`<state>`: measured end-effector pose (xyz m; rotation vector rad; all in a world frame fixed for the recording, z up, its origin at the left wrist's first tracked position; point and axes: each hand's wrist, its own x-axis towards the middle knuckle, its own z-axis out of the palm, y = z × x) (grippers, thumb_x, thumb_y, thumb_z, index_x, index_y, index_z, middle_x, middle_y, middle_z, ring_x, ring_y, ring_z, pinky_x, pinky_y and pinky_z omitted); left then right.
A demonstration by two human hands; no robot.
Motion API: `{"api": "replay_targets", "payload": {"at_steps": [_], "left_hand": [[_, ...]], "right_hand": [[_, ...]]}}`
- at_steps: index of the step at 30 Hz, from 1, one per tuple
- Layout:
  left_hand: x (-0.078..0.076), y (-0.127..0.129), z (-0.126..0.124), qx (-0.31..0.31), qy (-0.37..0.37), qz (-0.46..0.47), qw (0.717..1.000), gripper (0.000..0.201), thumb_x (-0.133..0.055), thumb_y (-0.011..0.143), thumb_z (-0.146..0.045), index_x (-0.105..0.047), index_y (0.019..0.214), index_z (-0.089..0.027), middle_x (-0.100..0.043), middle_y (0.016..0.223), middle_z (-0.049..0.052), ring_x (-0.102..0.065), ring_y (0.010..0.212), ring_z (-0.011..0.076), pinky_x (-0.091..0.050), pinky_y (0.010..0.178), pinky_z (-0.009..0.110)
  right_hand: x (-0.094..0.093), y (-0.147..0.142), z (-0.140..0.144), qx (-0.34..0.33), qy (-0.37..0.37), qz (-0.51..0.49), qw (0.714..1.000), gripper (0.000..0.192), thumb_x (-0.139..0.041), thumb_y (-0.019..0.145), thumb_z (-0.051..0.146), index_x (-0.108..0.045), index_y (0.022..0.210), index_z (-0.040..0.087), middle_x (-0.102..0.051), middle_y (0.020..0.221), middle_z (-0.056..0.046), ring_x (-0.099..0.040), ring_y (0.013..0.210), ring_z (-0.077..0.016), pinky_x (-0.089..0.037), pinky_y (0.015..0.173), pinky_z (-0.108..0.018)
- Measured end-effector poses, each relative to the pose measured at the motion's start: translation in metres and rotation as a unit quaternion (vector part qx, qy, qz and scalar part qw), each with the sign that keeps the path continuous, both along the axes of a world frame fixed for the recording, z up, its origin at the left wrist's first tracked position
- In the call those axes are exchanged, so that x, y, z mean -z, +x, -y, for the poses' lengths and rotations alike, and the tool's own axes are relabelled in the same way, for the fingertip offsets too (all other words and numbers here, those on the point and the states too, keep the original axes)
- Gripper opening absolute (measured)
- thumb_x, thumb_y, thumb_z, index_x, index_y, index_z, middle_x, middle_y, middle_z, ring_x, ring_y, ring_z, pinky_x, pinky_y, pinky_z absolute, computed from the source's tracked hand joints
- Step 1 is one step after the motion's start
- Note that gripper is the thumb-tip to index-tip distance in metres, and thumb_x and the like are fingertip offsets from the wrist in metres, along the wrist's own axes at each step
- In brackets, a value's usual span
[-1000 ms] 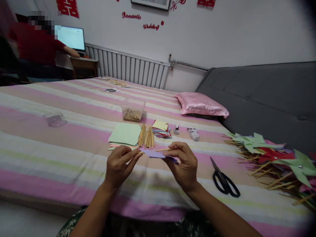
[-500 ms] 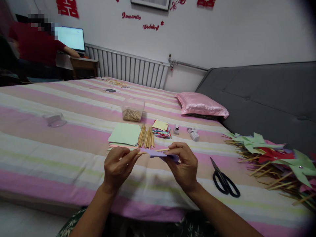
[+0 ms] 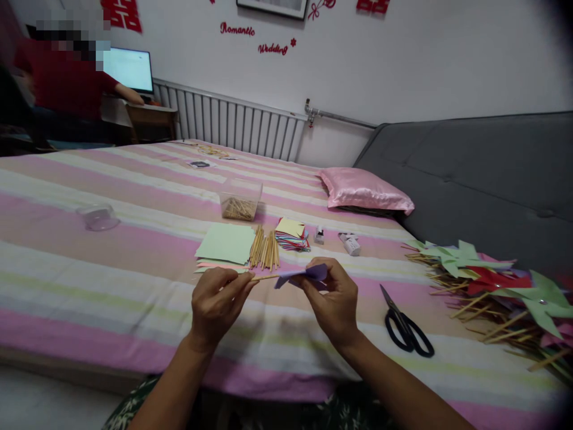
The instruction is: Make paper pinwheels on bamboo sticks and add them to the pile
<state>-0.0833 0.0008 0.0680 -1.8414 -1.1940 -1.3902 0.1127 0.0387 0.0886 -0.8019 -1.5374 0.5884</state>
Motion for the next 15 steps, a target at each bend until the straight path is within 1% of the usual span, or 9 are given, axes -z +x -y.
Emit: {"api": "replay_targets", "payload": {"at_steps": [4,11,13,15], "left_hand": [[0.0004,0.0026,0.0001,-0.004,-0.007,0.009,1.0,0.017,-0.068,0.072,-0.013,-0.067,0.088,-0.021,-0.061,0.067,0.002,-0.054,0.062,0.014,-0.044,0.063,0.028],[0.0043,0.0047,-0.0011,0.007,-0.026,0.028,0.999,0.012,-0.068,0.072,-0.014,-0.068,0.084,-0.019,-0.063,0.067,0.003,-0.055,0.062,0.0145,-0.043,0.063,0.029],[0.006,0.0069,-0.002,0.008,-0.043,0.04,0.998,0.01,-0.067,0.074,-0.015,-0.068,0.082,-0.019,-0.063,0.068,0.003,-0.055,0.063,0.0145,-0.043,0.064,0.029],[0.0086,0.0105,-0.0038,0.021,-0.082,0.06,0.995,0.008,-0.064,0.076,-0.017,-0.069,0.083,-0.018,-0.062,0.069,0.004,-0.055,0.065,0.0148,-0.044,0.064,0.028]], "right_hand": [[-0.0019,-0.0016,-0.0001,-0.007,-0.055,-0.03,0.998,0.024,-0.071,0.068,0.021,-0.053,0.083,0.019,-0.059,0.073,0.001,-0.059,0.066,-0.0129,-0.054,0.062,-0.027],[-0.0069,-0.0015,-0.0006,-0.017,-0.114,-0.024,0.993,0.029,-0.071,0.065,0.02,-0.052,0.087,0.019,-0.064,0.079,-0.002,-0.064,0.071,-0.0157,-0.054,0.065,-0.029],[-0.0063,-0.0007,-0.0029,-0.018,-0.125,-0.018,0.992,0.029,-0.07,0.066,0.021,-0.051,0.088,0.019,-0.065,0.08,-0.002,-0.064,0.072,-0.0164,-0.054,0.067,-0.03],[-0.0051,0.001,-0.0073,-0.024,-0.128,-0.016,0.991,0.03,-0.07,0.068,0.023,-0.05,0.09,0.02,-0.065,0.081,-0.002,-0.064,0.074,-0.017,-0.053,0.069,-0.031]]}}
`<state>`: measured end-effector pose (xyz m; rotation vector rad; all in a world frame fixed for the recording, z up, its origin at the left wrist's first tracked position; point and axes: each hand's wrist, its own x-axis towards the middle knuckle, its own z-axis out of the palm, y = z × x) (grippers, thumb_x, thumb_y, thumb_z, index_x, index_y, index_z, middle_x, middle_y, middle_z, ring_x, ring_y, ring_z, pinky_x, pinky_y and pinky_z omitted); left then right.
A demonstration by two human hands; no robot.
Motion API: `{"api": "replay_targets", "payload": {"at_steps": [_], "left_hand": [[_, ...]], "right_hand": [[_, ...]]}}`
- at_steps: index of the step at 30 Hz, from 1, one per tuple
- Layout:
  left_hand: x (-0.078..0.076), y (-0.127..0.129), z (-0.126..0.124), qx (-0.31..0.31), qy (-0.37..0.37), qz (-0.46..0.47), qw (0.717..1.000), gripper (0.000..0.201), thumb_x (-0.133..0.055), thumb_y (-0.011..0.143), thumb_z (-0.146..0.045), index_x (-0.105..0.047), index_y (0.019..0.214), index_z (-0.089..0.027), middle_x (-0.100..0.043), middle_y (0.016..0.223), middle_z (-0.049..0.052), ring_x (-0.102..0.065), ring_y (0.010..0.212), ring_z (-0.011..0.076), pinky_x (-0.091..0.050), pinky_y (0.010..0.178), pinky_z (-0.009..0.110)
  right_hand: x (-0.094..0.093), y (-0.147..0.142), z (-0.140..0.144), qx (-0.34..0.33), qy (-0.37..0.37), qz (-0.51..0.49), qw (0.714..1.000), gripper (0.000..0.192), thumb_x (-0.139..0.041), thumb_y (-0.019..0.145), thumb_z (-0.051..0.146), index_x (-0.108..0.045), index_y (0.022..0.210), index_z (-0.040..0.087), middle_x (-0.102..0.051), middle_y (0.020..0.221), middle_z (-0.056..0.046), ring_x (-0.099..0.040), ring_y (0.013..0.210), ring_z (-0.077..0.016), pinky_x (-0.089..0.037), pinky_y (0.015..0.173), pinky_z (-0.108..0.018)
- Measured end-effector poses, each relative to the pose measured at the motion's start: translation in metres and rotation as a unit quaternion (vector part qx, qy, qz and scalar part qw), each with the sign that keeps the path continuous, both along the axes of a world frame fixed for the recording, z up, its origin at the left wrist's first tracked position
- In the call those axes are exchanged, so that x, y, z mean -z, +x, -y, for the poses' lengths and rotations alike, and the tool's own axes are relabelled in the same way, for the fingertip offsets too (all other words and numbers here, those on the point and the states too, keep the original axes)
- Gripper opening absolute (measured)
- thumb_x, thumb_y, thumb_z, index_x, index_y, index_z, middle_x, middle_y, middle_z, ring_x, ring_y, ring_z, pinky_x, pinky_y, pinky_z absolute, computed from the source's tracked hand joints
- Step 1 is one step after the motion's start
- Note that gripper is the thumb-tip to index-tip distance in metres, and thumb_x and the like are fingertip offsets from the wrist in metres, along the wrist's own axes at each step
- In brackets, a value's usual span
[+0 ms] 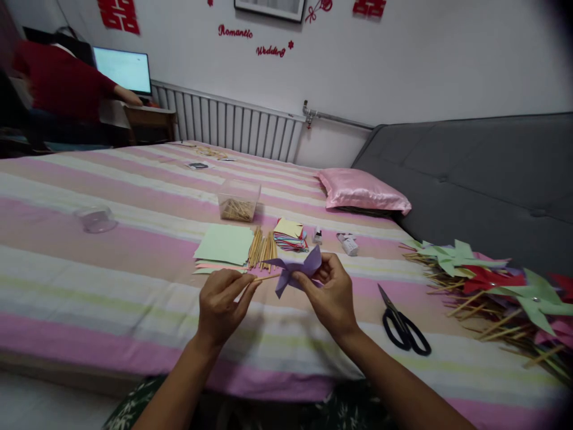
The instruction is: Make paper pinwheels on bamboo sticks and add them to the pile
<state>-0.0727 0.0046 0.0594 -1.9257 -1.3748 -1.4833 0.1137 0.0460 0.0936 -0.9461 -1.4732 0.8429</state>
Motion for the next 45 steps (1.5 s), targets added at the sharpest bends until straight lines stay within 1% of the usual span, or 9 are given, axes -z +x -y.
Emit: {"api": "replay_targets", "payload": {"at_steps": [4,7,11,15,23,32,37,41,45], "left_hand": [[0.007,0.008,-0.006,0.049,-0.117,0.07,0.989,0.016,-0.053,0.084,-0.02,-0.068,0.088,-0.016,-0.057,0.069,0.003,-0.053,0.065,0.0141,-0.043,0.061,0.026],[0.01,0.012,-0.009,0.058,-0.178,0.131,0.974,0.022,-0.049,0.085,-0.021,-0.068,0.096,-0.015,-0.054,0.068,0.003,-0.051,0.064,0.014,-0.041,0.058,0.025],[0.011,0.015,-0.009,0.062,-0.232,0.189,0.952,0.028,-0.045,0.086,-0.022,-0.066,0.102,-0.015,-0.053,0.07,0.002,-0.051,0.067,0.0149,-0.041,0.06,0.025],[0.01,0.018,-0.009,0.071,-0.272,0.207,0.937,0.029,-0.043,0.085,-0.023,-0.067,0.098,-0.014,-0.052,0.07,0.002,-0.051,0.067,0.0156,-0.04,0.063,0.026],[0.011,0.018,-0.008,0.086,-0.303,0.204,0.927,0.025,-0.044,0.084,-0.026,-0.067,0.086,-0.017,-0.053,0.071,0.002,-0.051,0.068,0.0167,-0.038,0.065,0.028],[0.017,0.017,-0.01,0.131,-0.322,0.321,0.881,0.024,-0.051,0.081,-0.034,-0.068,0.089,-0.019,-0.063,0.091,0.007,-0.054,0.086,0.0203,-0.041,0.071,0.029],[0.02,0.019,-0.011,0.153,-0.354,0.363,0.849,0.026,-0.055,0.078,-0.036,-0.069,0.09,-0.018,-0.063,0.089,0.006,-0.053,0.074,0.0168,-0.041,0.069,0.028],[0.016,0.02,-0.009,0.164,-0.37,0.384,0.83,0.028,-0.056,0.077,-0.037,-0.07,0.09,-0.016,-0.06,0.079,0.004,-0.049,0.063,0.0133,-0.04,0.063,0.026],[0.013,0.019,-0.009,0.162,-0.37,0.4,0.822,0.029,-0.056,0.076,-0.037,-0.069,0.089,-0.014,-0.056,0.068,0.001,-0.045,0.056,0.0116,-0.036,0.055,0.024]], "right_hand": [[0.003,0.008,-0.013,0.021,0.031,0.013,0.999,0.044,-0.073,0.065,0.029,-0.049,0.101,0.02,-0.062,0.099,-0.007,-0.062,0.087,-0.019,-0.05,0.08,-0.036],[0.006,0.014,-0.022,0.057,0.024,0.015,0.998,0.051,-0.073,0.064,0.036,-0.049,0.106,0.02,-0.058,0.109,-0.01,-0.059,0.091,-0.0196,-0.048,0.083,-0.038],[0.011,0.019,-0.029,0.06,-0.001,-0.037,0.998,0.039,-0.065,0.073,0.041,-0.053,0.101,0.017,-0.061,0.097,-0.009,-0.059,0.086,-0.0186,-0.048,0.08,-0.036],[0.01,0.02,-0.028,0.05,0.0,-0.06,0.997,0.032,-0.059,0.078,0.04,-0.055,0.1,0.017,-0.062,0.084,-0.004,-0.059,0.08,-0.0169,-0.047,0.076,-0.032],[0.016,0.024,-0.036,0.083,0.003,-0.067,0.994,0.025,-0.062,0.074,0.033,-0.06,0.092,0.016,-0.061,0.076,-0.003,-0.058,0.071,-0.0154,-0.046,0.069,-0.029],[0.016,0.013,-0.027,0.03,-0.049,0.007,0.998,0.021,-0.062,0.072,0.027,-0.056,0.089,0.017,-0.061,0.064,0.001,-0.059,0.064,-0.0149,-0.046,0.069,-0.029],[0.017,0.006,-0.02,-0.033,-0.074,0.043,0.996,0.023,-0.064,0.071,0.027,-0.052,0.089,0.018,-0.065,0.065,-0.001,-0.062,0.065,-0.0168,-0.046,0.069,-0.03],[0.019,0.002,-0.018,-0.069,-0.075,0.045,0.994,0.024,-0.066,0.071,0.03,-0.05,0.086,0.019,-0.065,0.065,-0.001,-0.063,0.066,-0.0173,-0.047,0.067,-0.029],[0.015,0.005,-0.016,-0.057,-0.039,0.036,0.997,0.02,-0.065,0.073,0.034,-0.052,0.075,0.019,-0.064,0.071,-0.003,-0.064,0.065,-0.0173,-0.049,0.063,-0.028]]}}
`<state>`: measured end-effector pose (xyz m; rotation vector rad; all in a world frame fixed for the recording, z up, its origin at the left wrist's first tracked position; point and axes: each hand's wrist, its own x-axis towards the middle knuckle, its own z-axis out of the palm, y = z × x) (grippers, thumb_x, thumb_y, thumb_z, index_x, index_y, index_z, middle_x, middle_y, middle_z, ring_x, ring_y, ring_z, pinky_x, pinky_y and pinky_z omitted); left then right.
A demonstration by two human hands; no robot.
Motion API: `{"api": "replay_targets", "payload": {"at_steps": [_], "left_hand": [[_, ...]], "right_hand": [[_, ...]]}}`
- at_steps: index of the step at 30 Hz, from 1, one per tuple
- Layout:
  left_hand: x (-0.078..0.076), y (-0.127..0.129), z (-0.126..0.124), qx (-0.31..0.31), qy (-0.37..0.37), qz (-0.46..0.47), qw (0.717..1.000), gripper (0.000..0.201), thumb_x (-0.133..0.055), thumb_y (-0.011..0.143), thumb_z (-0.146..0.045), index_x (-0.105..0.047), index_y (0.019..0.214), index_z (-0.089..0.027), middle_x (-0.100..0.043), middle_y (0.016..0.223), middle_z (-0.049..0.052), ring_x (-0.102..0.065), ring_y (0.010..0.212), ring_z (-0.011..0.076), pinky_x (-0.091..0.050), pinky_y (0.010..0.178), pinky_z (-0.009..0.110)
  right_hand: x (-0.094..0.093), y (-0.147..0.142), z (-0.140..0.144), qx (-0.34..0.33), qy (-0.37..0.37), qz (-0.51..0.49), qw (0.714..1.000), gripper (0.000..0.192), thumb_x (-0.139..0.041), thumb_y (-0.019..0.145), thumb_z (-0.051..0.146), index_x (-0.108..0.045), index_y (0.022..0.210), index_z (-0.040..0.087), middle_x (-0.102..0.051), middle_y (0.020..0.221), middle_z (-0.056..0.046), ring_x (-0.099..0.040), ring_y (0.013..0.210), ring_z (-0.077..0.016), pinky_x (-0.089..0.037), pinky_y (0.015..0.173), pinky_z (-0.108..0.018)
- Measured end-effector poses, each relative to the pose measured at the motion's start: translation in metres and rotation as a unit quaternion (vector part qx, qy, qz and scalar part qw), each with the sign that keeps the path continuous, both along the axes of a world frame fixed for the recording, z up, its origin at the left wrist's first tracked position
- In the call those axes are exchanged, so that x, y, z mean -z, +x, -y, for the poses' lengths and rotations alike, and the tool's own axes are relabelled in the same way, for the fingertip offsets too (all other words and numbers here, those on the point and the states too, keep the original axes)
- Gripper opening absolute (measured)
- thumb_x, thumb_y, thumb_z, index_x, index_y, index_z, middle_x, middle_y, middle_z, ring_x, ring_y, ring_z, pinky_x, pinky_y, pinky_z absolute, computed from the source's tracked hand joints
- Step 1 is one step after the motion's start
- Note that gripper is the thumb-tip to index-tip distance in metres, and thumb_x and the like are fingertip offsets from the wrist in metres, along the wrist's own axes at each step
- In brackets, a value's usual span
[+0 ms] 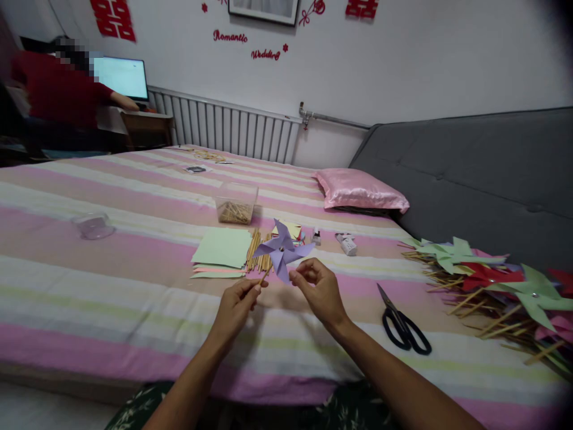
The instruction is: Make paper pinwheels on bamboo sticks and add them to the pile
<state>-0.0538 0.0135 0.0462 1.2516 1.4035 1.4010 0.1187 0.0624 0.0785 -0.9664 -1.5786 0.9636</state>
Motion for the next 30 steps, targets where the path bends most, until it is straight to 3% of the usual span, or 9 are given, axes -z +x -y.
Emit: {"api": "replay_targets", "payload": {"at_steps": [3,9,20,30], "left_hand": [[-0.001,-0.003,0.0,-0.024,-0.01,0.001,1.0,0.029,-0.057,0.074,-0.036,-0.069,0.089,-0.014,-0.055,0.064,0.0,-0.041,0.052,0.0107,-0.033,0.05,0.022],[-0.005,-0.003,0.001,-0.038,-0.007,-0.027,0.999,0.03,-0.057,0.073,-0.037,-0.07,0.087,-0.014,-0.058,0.065,0.002,-0.043,0.052,0.0113,-0.031,0.049,0.022],[-0.006,-0.001,0.003,0.013,-0.02,-0.049,0.999,0.027,-0.054,0.075,-0.036,-0.071,0.083,-0.016,-0.056,0.06,0.0,-0.043,0.052,0.012,-0.031,0.048,0.022],[-0.007,0.0,0.003,0.03,-0.011,-0.065,0.997,0.027,-0.052,0.076,-0.034,-0.072,0.081,-0.017,-0.063,0.074,0.004,-0.05,0.06,0.0145,-0.034,0.047,0.022]], "right_hand": [[-0.006,0.005,0.002,0.023,0.027,0.0,0.999,0.017,-0.063,0.075,0.033,-0.055,0.082,0.019,-0.064,0.064,-0.001,-0.065,0.064,-0.0181,-0.05,0.063,-0.029],[-0.012,0.008,0.003,0.03,0.054,0.025,0.998,0.033,-0.063,0.075,0.03,-0.056,0.106,0.022,-0.065,0.066,0.001,-0.061,0.05,-0.014,-0.051,0.054,-0.027],[-0.004,0.006,0.0,0.047,0.022,0.029,0.998,0.023,-0.067,0.071,0.033,-0.062,0.087,0.017,-0.07,0.075,-0.004,-0.065,0.048,-0.0162,-0.054,0.049,-0.028],[0.001,0.007,-0.004,-0.016,0.016,0.014,1.0,0.023,-0.064,0.074,0.037,-0.068,0.086,0.018,-0.07,0.08,-0.005,-0.065,0.051,-0.0168,-0.056,0.05,-0.031]]}}
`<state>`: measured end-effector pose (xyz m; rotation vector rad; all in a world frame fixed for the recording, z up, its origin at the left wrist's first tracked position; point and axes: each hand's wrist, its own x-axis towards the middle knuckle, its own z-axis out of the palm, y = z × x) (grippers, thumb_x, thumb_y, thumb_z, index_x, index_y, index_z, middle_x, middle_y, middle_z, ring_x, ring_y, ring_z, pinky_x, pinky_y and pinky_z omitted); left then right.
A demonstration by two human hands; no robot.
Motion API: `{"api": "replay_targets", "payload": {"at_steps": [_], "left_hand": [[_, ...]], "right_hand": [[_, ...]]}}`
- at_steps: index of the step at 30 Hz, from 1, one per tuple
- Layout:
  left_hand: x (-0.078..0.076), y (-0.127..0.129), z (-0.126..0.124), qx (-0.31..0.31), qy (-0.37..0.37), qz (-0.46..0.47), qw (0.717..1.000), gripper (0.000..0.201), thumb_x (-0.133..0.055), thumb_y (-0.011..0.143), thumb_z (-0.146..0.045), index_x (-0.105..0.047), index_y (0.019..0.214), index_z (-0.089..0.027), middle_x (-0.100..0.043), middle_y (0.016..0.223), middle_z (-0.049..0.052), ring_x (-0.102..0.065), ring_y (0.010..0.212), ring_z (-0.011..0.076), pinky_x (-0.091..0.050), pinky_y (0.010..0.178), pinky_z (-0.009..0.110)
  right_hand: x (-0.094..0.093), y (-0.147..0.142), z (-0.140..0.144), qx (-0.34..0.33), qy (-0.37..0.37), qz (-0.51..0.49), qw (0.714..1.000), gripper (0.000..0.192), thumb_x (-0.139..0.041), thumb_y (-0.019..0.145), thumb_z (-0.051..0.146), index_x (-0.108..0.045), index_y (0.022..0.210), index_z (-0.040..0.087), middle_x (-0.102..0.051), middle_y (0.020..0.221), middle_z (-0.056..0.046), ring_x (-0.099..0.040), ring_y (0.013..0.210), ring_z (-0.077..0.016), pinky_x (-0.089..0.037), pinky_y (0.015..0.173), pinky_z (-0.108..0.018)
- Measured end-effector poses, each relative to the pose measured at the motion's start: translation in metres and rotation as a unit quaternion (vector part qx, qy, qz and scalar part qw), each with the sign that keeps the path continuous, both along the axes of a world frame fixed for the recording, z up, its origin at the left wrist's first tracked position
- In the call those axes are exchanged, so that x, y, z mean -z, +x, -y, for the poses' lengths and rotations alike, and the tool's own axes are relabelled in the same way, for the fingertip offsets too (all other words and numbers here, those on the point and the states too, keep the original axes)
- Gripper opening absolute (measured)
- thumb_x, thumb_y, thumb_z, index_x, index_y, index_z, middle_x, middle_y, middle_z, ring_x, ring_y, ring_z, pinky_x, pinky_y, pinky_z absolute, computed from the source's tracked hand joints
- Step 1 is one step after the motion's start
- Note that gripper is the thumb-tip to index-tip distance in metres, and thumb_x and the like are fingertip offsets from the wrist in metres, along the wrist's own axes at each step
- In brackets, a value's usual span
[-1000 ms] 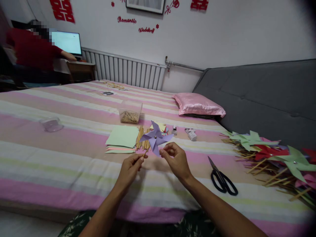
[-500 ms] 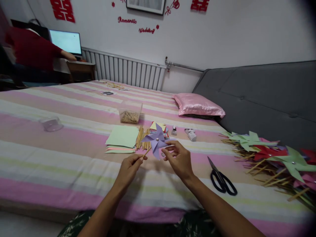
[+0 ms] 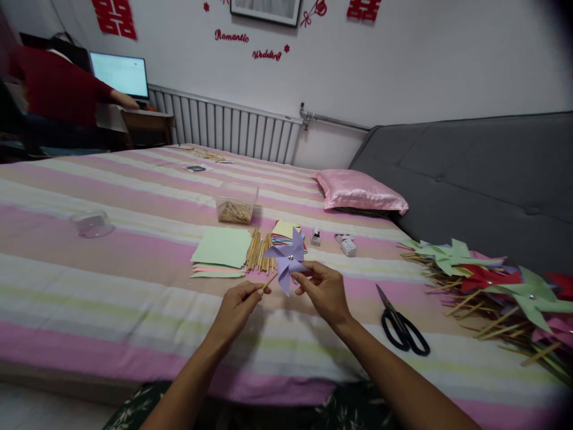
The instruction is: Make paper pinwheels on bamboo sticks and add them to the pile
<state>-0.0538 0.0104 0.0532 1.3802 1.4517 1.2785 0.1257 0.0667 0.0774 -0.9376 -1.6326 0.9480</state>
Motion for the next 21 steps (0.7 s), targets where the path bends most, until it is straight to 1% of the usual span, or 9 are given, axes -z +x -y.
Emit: {"api": "replay_targets", "payload": {"at_steps": [3,6,13,15,17,19,21], "left_hand": [[0.0,0.0,0.0,-0.003,0.014,-0.011,1.0,0.026,-0.052,0.076,-0.034,-0.072,0.08,-0.018,-0.064,0.076,0.005,-0.051,0.062,0.0156,-0.035,0.048,0.022],[0.0,0.0,0.0,-0.006,0.018,-0.019,1.0,0.025,-0.053,0.076,-0.033,-0.073,0.08,-0.018,-0.065,0.076,0.005,-0.052,0.062,0.0159,-0.036,0.049,0.023],[0.003,-0.001,-0.002,-0.012,0.021,-0.022,0.999,0.026,-0.053,0.076,-0.035,-0.073,0.082,-0.019,-0.066,0.078,0.005,-0.054,0.066,0.0173,-0.038,0.052,0.024],[0.003,-0.003,-0.002,-0.023,0.015,-0.024,0.999,0.027,-0.053,0.075,-0.035,-0.073,0.081,-0.018,-0.065,0.076,0.005,-0.056,0.068,0.0185,-0.04,0.054,0.025],[0.003,-0.005,-0.003,-0.039,0.01,-0.028,0.999,0.028,-0.052,0.075,-0.035,-0.072,0.08,-0.017,-0.067,0.077,0.005,-0.057,0.072,0.02,-0.042,0.059,0.027],[0.002,-0.008,-0.003,-0.053,0.015,-0.038,0.998,0.027,-0.051,0.074,-0.034,-0.072,0.079,-0.017,-0.068,0.08,0.005,-0.059,0.076,0.0215,-0.043,0.065,0.029],[0.001,-0.012,-0.003,-0.067,0.03,-0.067,0.995,0.026,-0.051,0.073,-0.032,-0.072,0.076,-0.018,-0.07,0.082,0.006,-0.06,0.078,0.0222,-0.043,0.068,0.03]], "right_hand": [[0.0,0.0,0.001,-0.025,-0.005,-0.013,1.0,0.021,-0.062,0.076,0.037,-0.07,0.082,0.018,-0.069,0.075,-0.003,-0.063,0.05,-0.0143,-0.055,0.048,-0.027],[0.0,0.0,0.001,-0.033,-0.018,-0.018,0.999,0.022,-0.062,0.076,0.038,-0.07,0.078,0.018,-0.067,0.068,-0.002,-0.061,0.049,-0.0132,-0.054,0.047,-0.025],[-0.001,-0.002,0.002,-0.039,-0.028,-0.006,0.999,0.029,-0.059,0.078,0.043,-0.069,0.083,0.016,-0.067,0.068,-0.003,-0.061,0.046,-0.0135,-0.053,0.046,-0.026],[-0.004,-0.001,0.003,-0.023,-0.025,0.0,0.999,0.032,-0.061,0.076,0.044,-0.069,0.089,0.016,-0.067,0.067,-0.004,-0.061,0.046,-0.0139,-0.052,0.044,-0.025],[-0.007,0.001,0.005,0.015,-0.014,0.013,1.0,0.035,-0.062,0.075,0.044,-0.067,0.096,0.016,-0.065,0.059,-0.002,-0.058,0.042,-0.0134,-0.049,0.041,-0.024],[-0.012,0.005,0.005,0.064,0.01,0.027,0.998,0.034,-0.06,0.077,0.043,-0.065,0.098,0.017,-0.059,0.049,0.002,-0.052,0.035,-0.0114,-0.044,0.037,-0.022],[-0.016,0.01,0.004,0.101,0.047,0.043,0.993,0.029,-0.058,0.079,0.04,-0.065,0.098,0.018,-0.054,0.045,0.004,-0.049,0.034,-0.0099,-0.041,0.037,-0.02]]}}
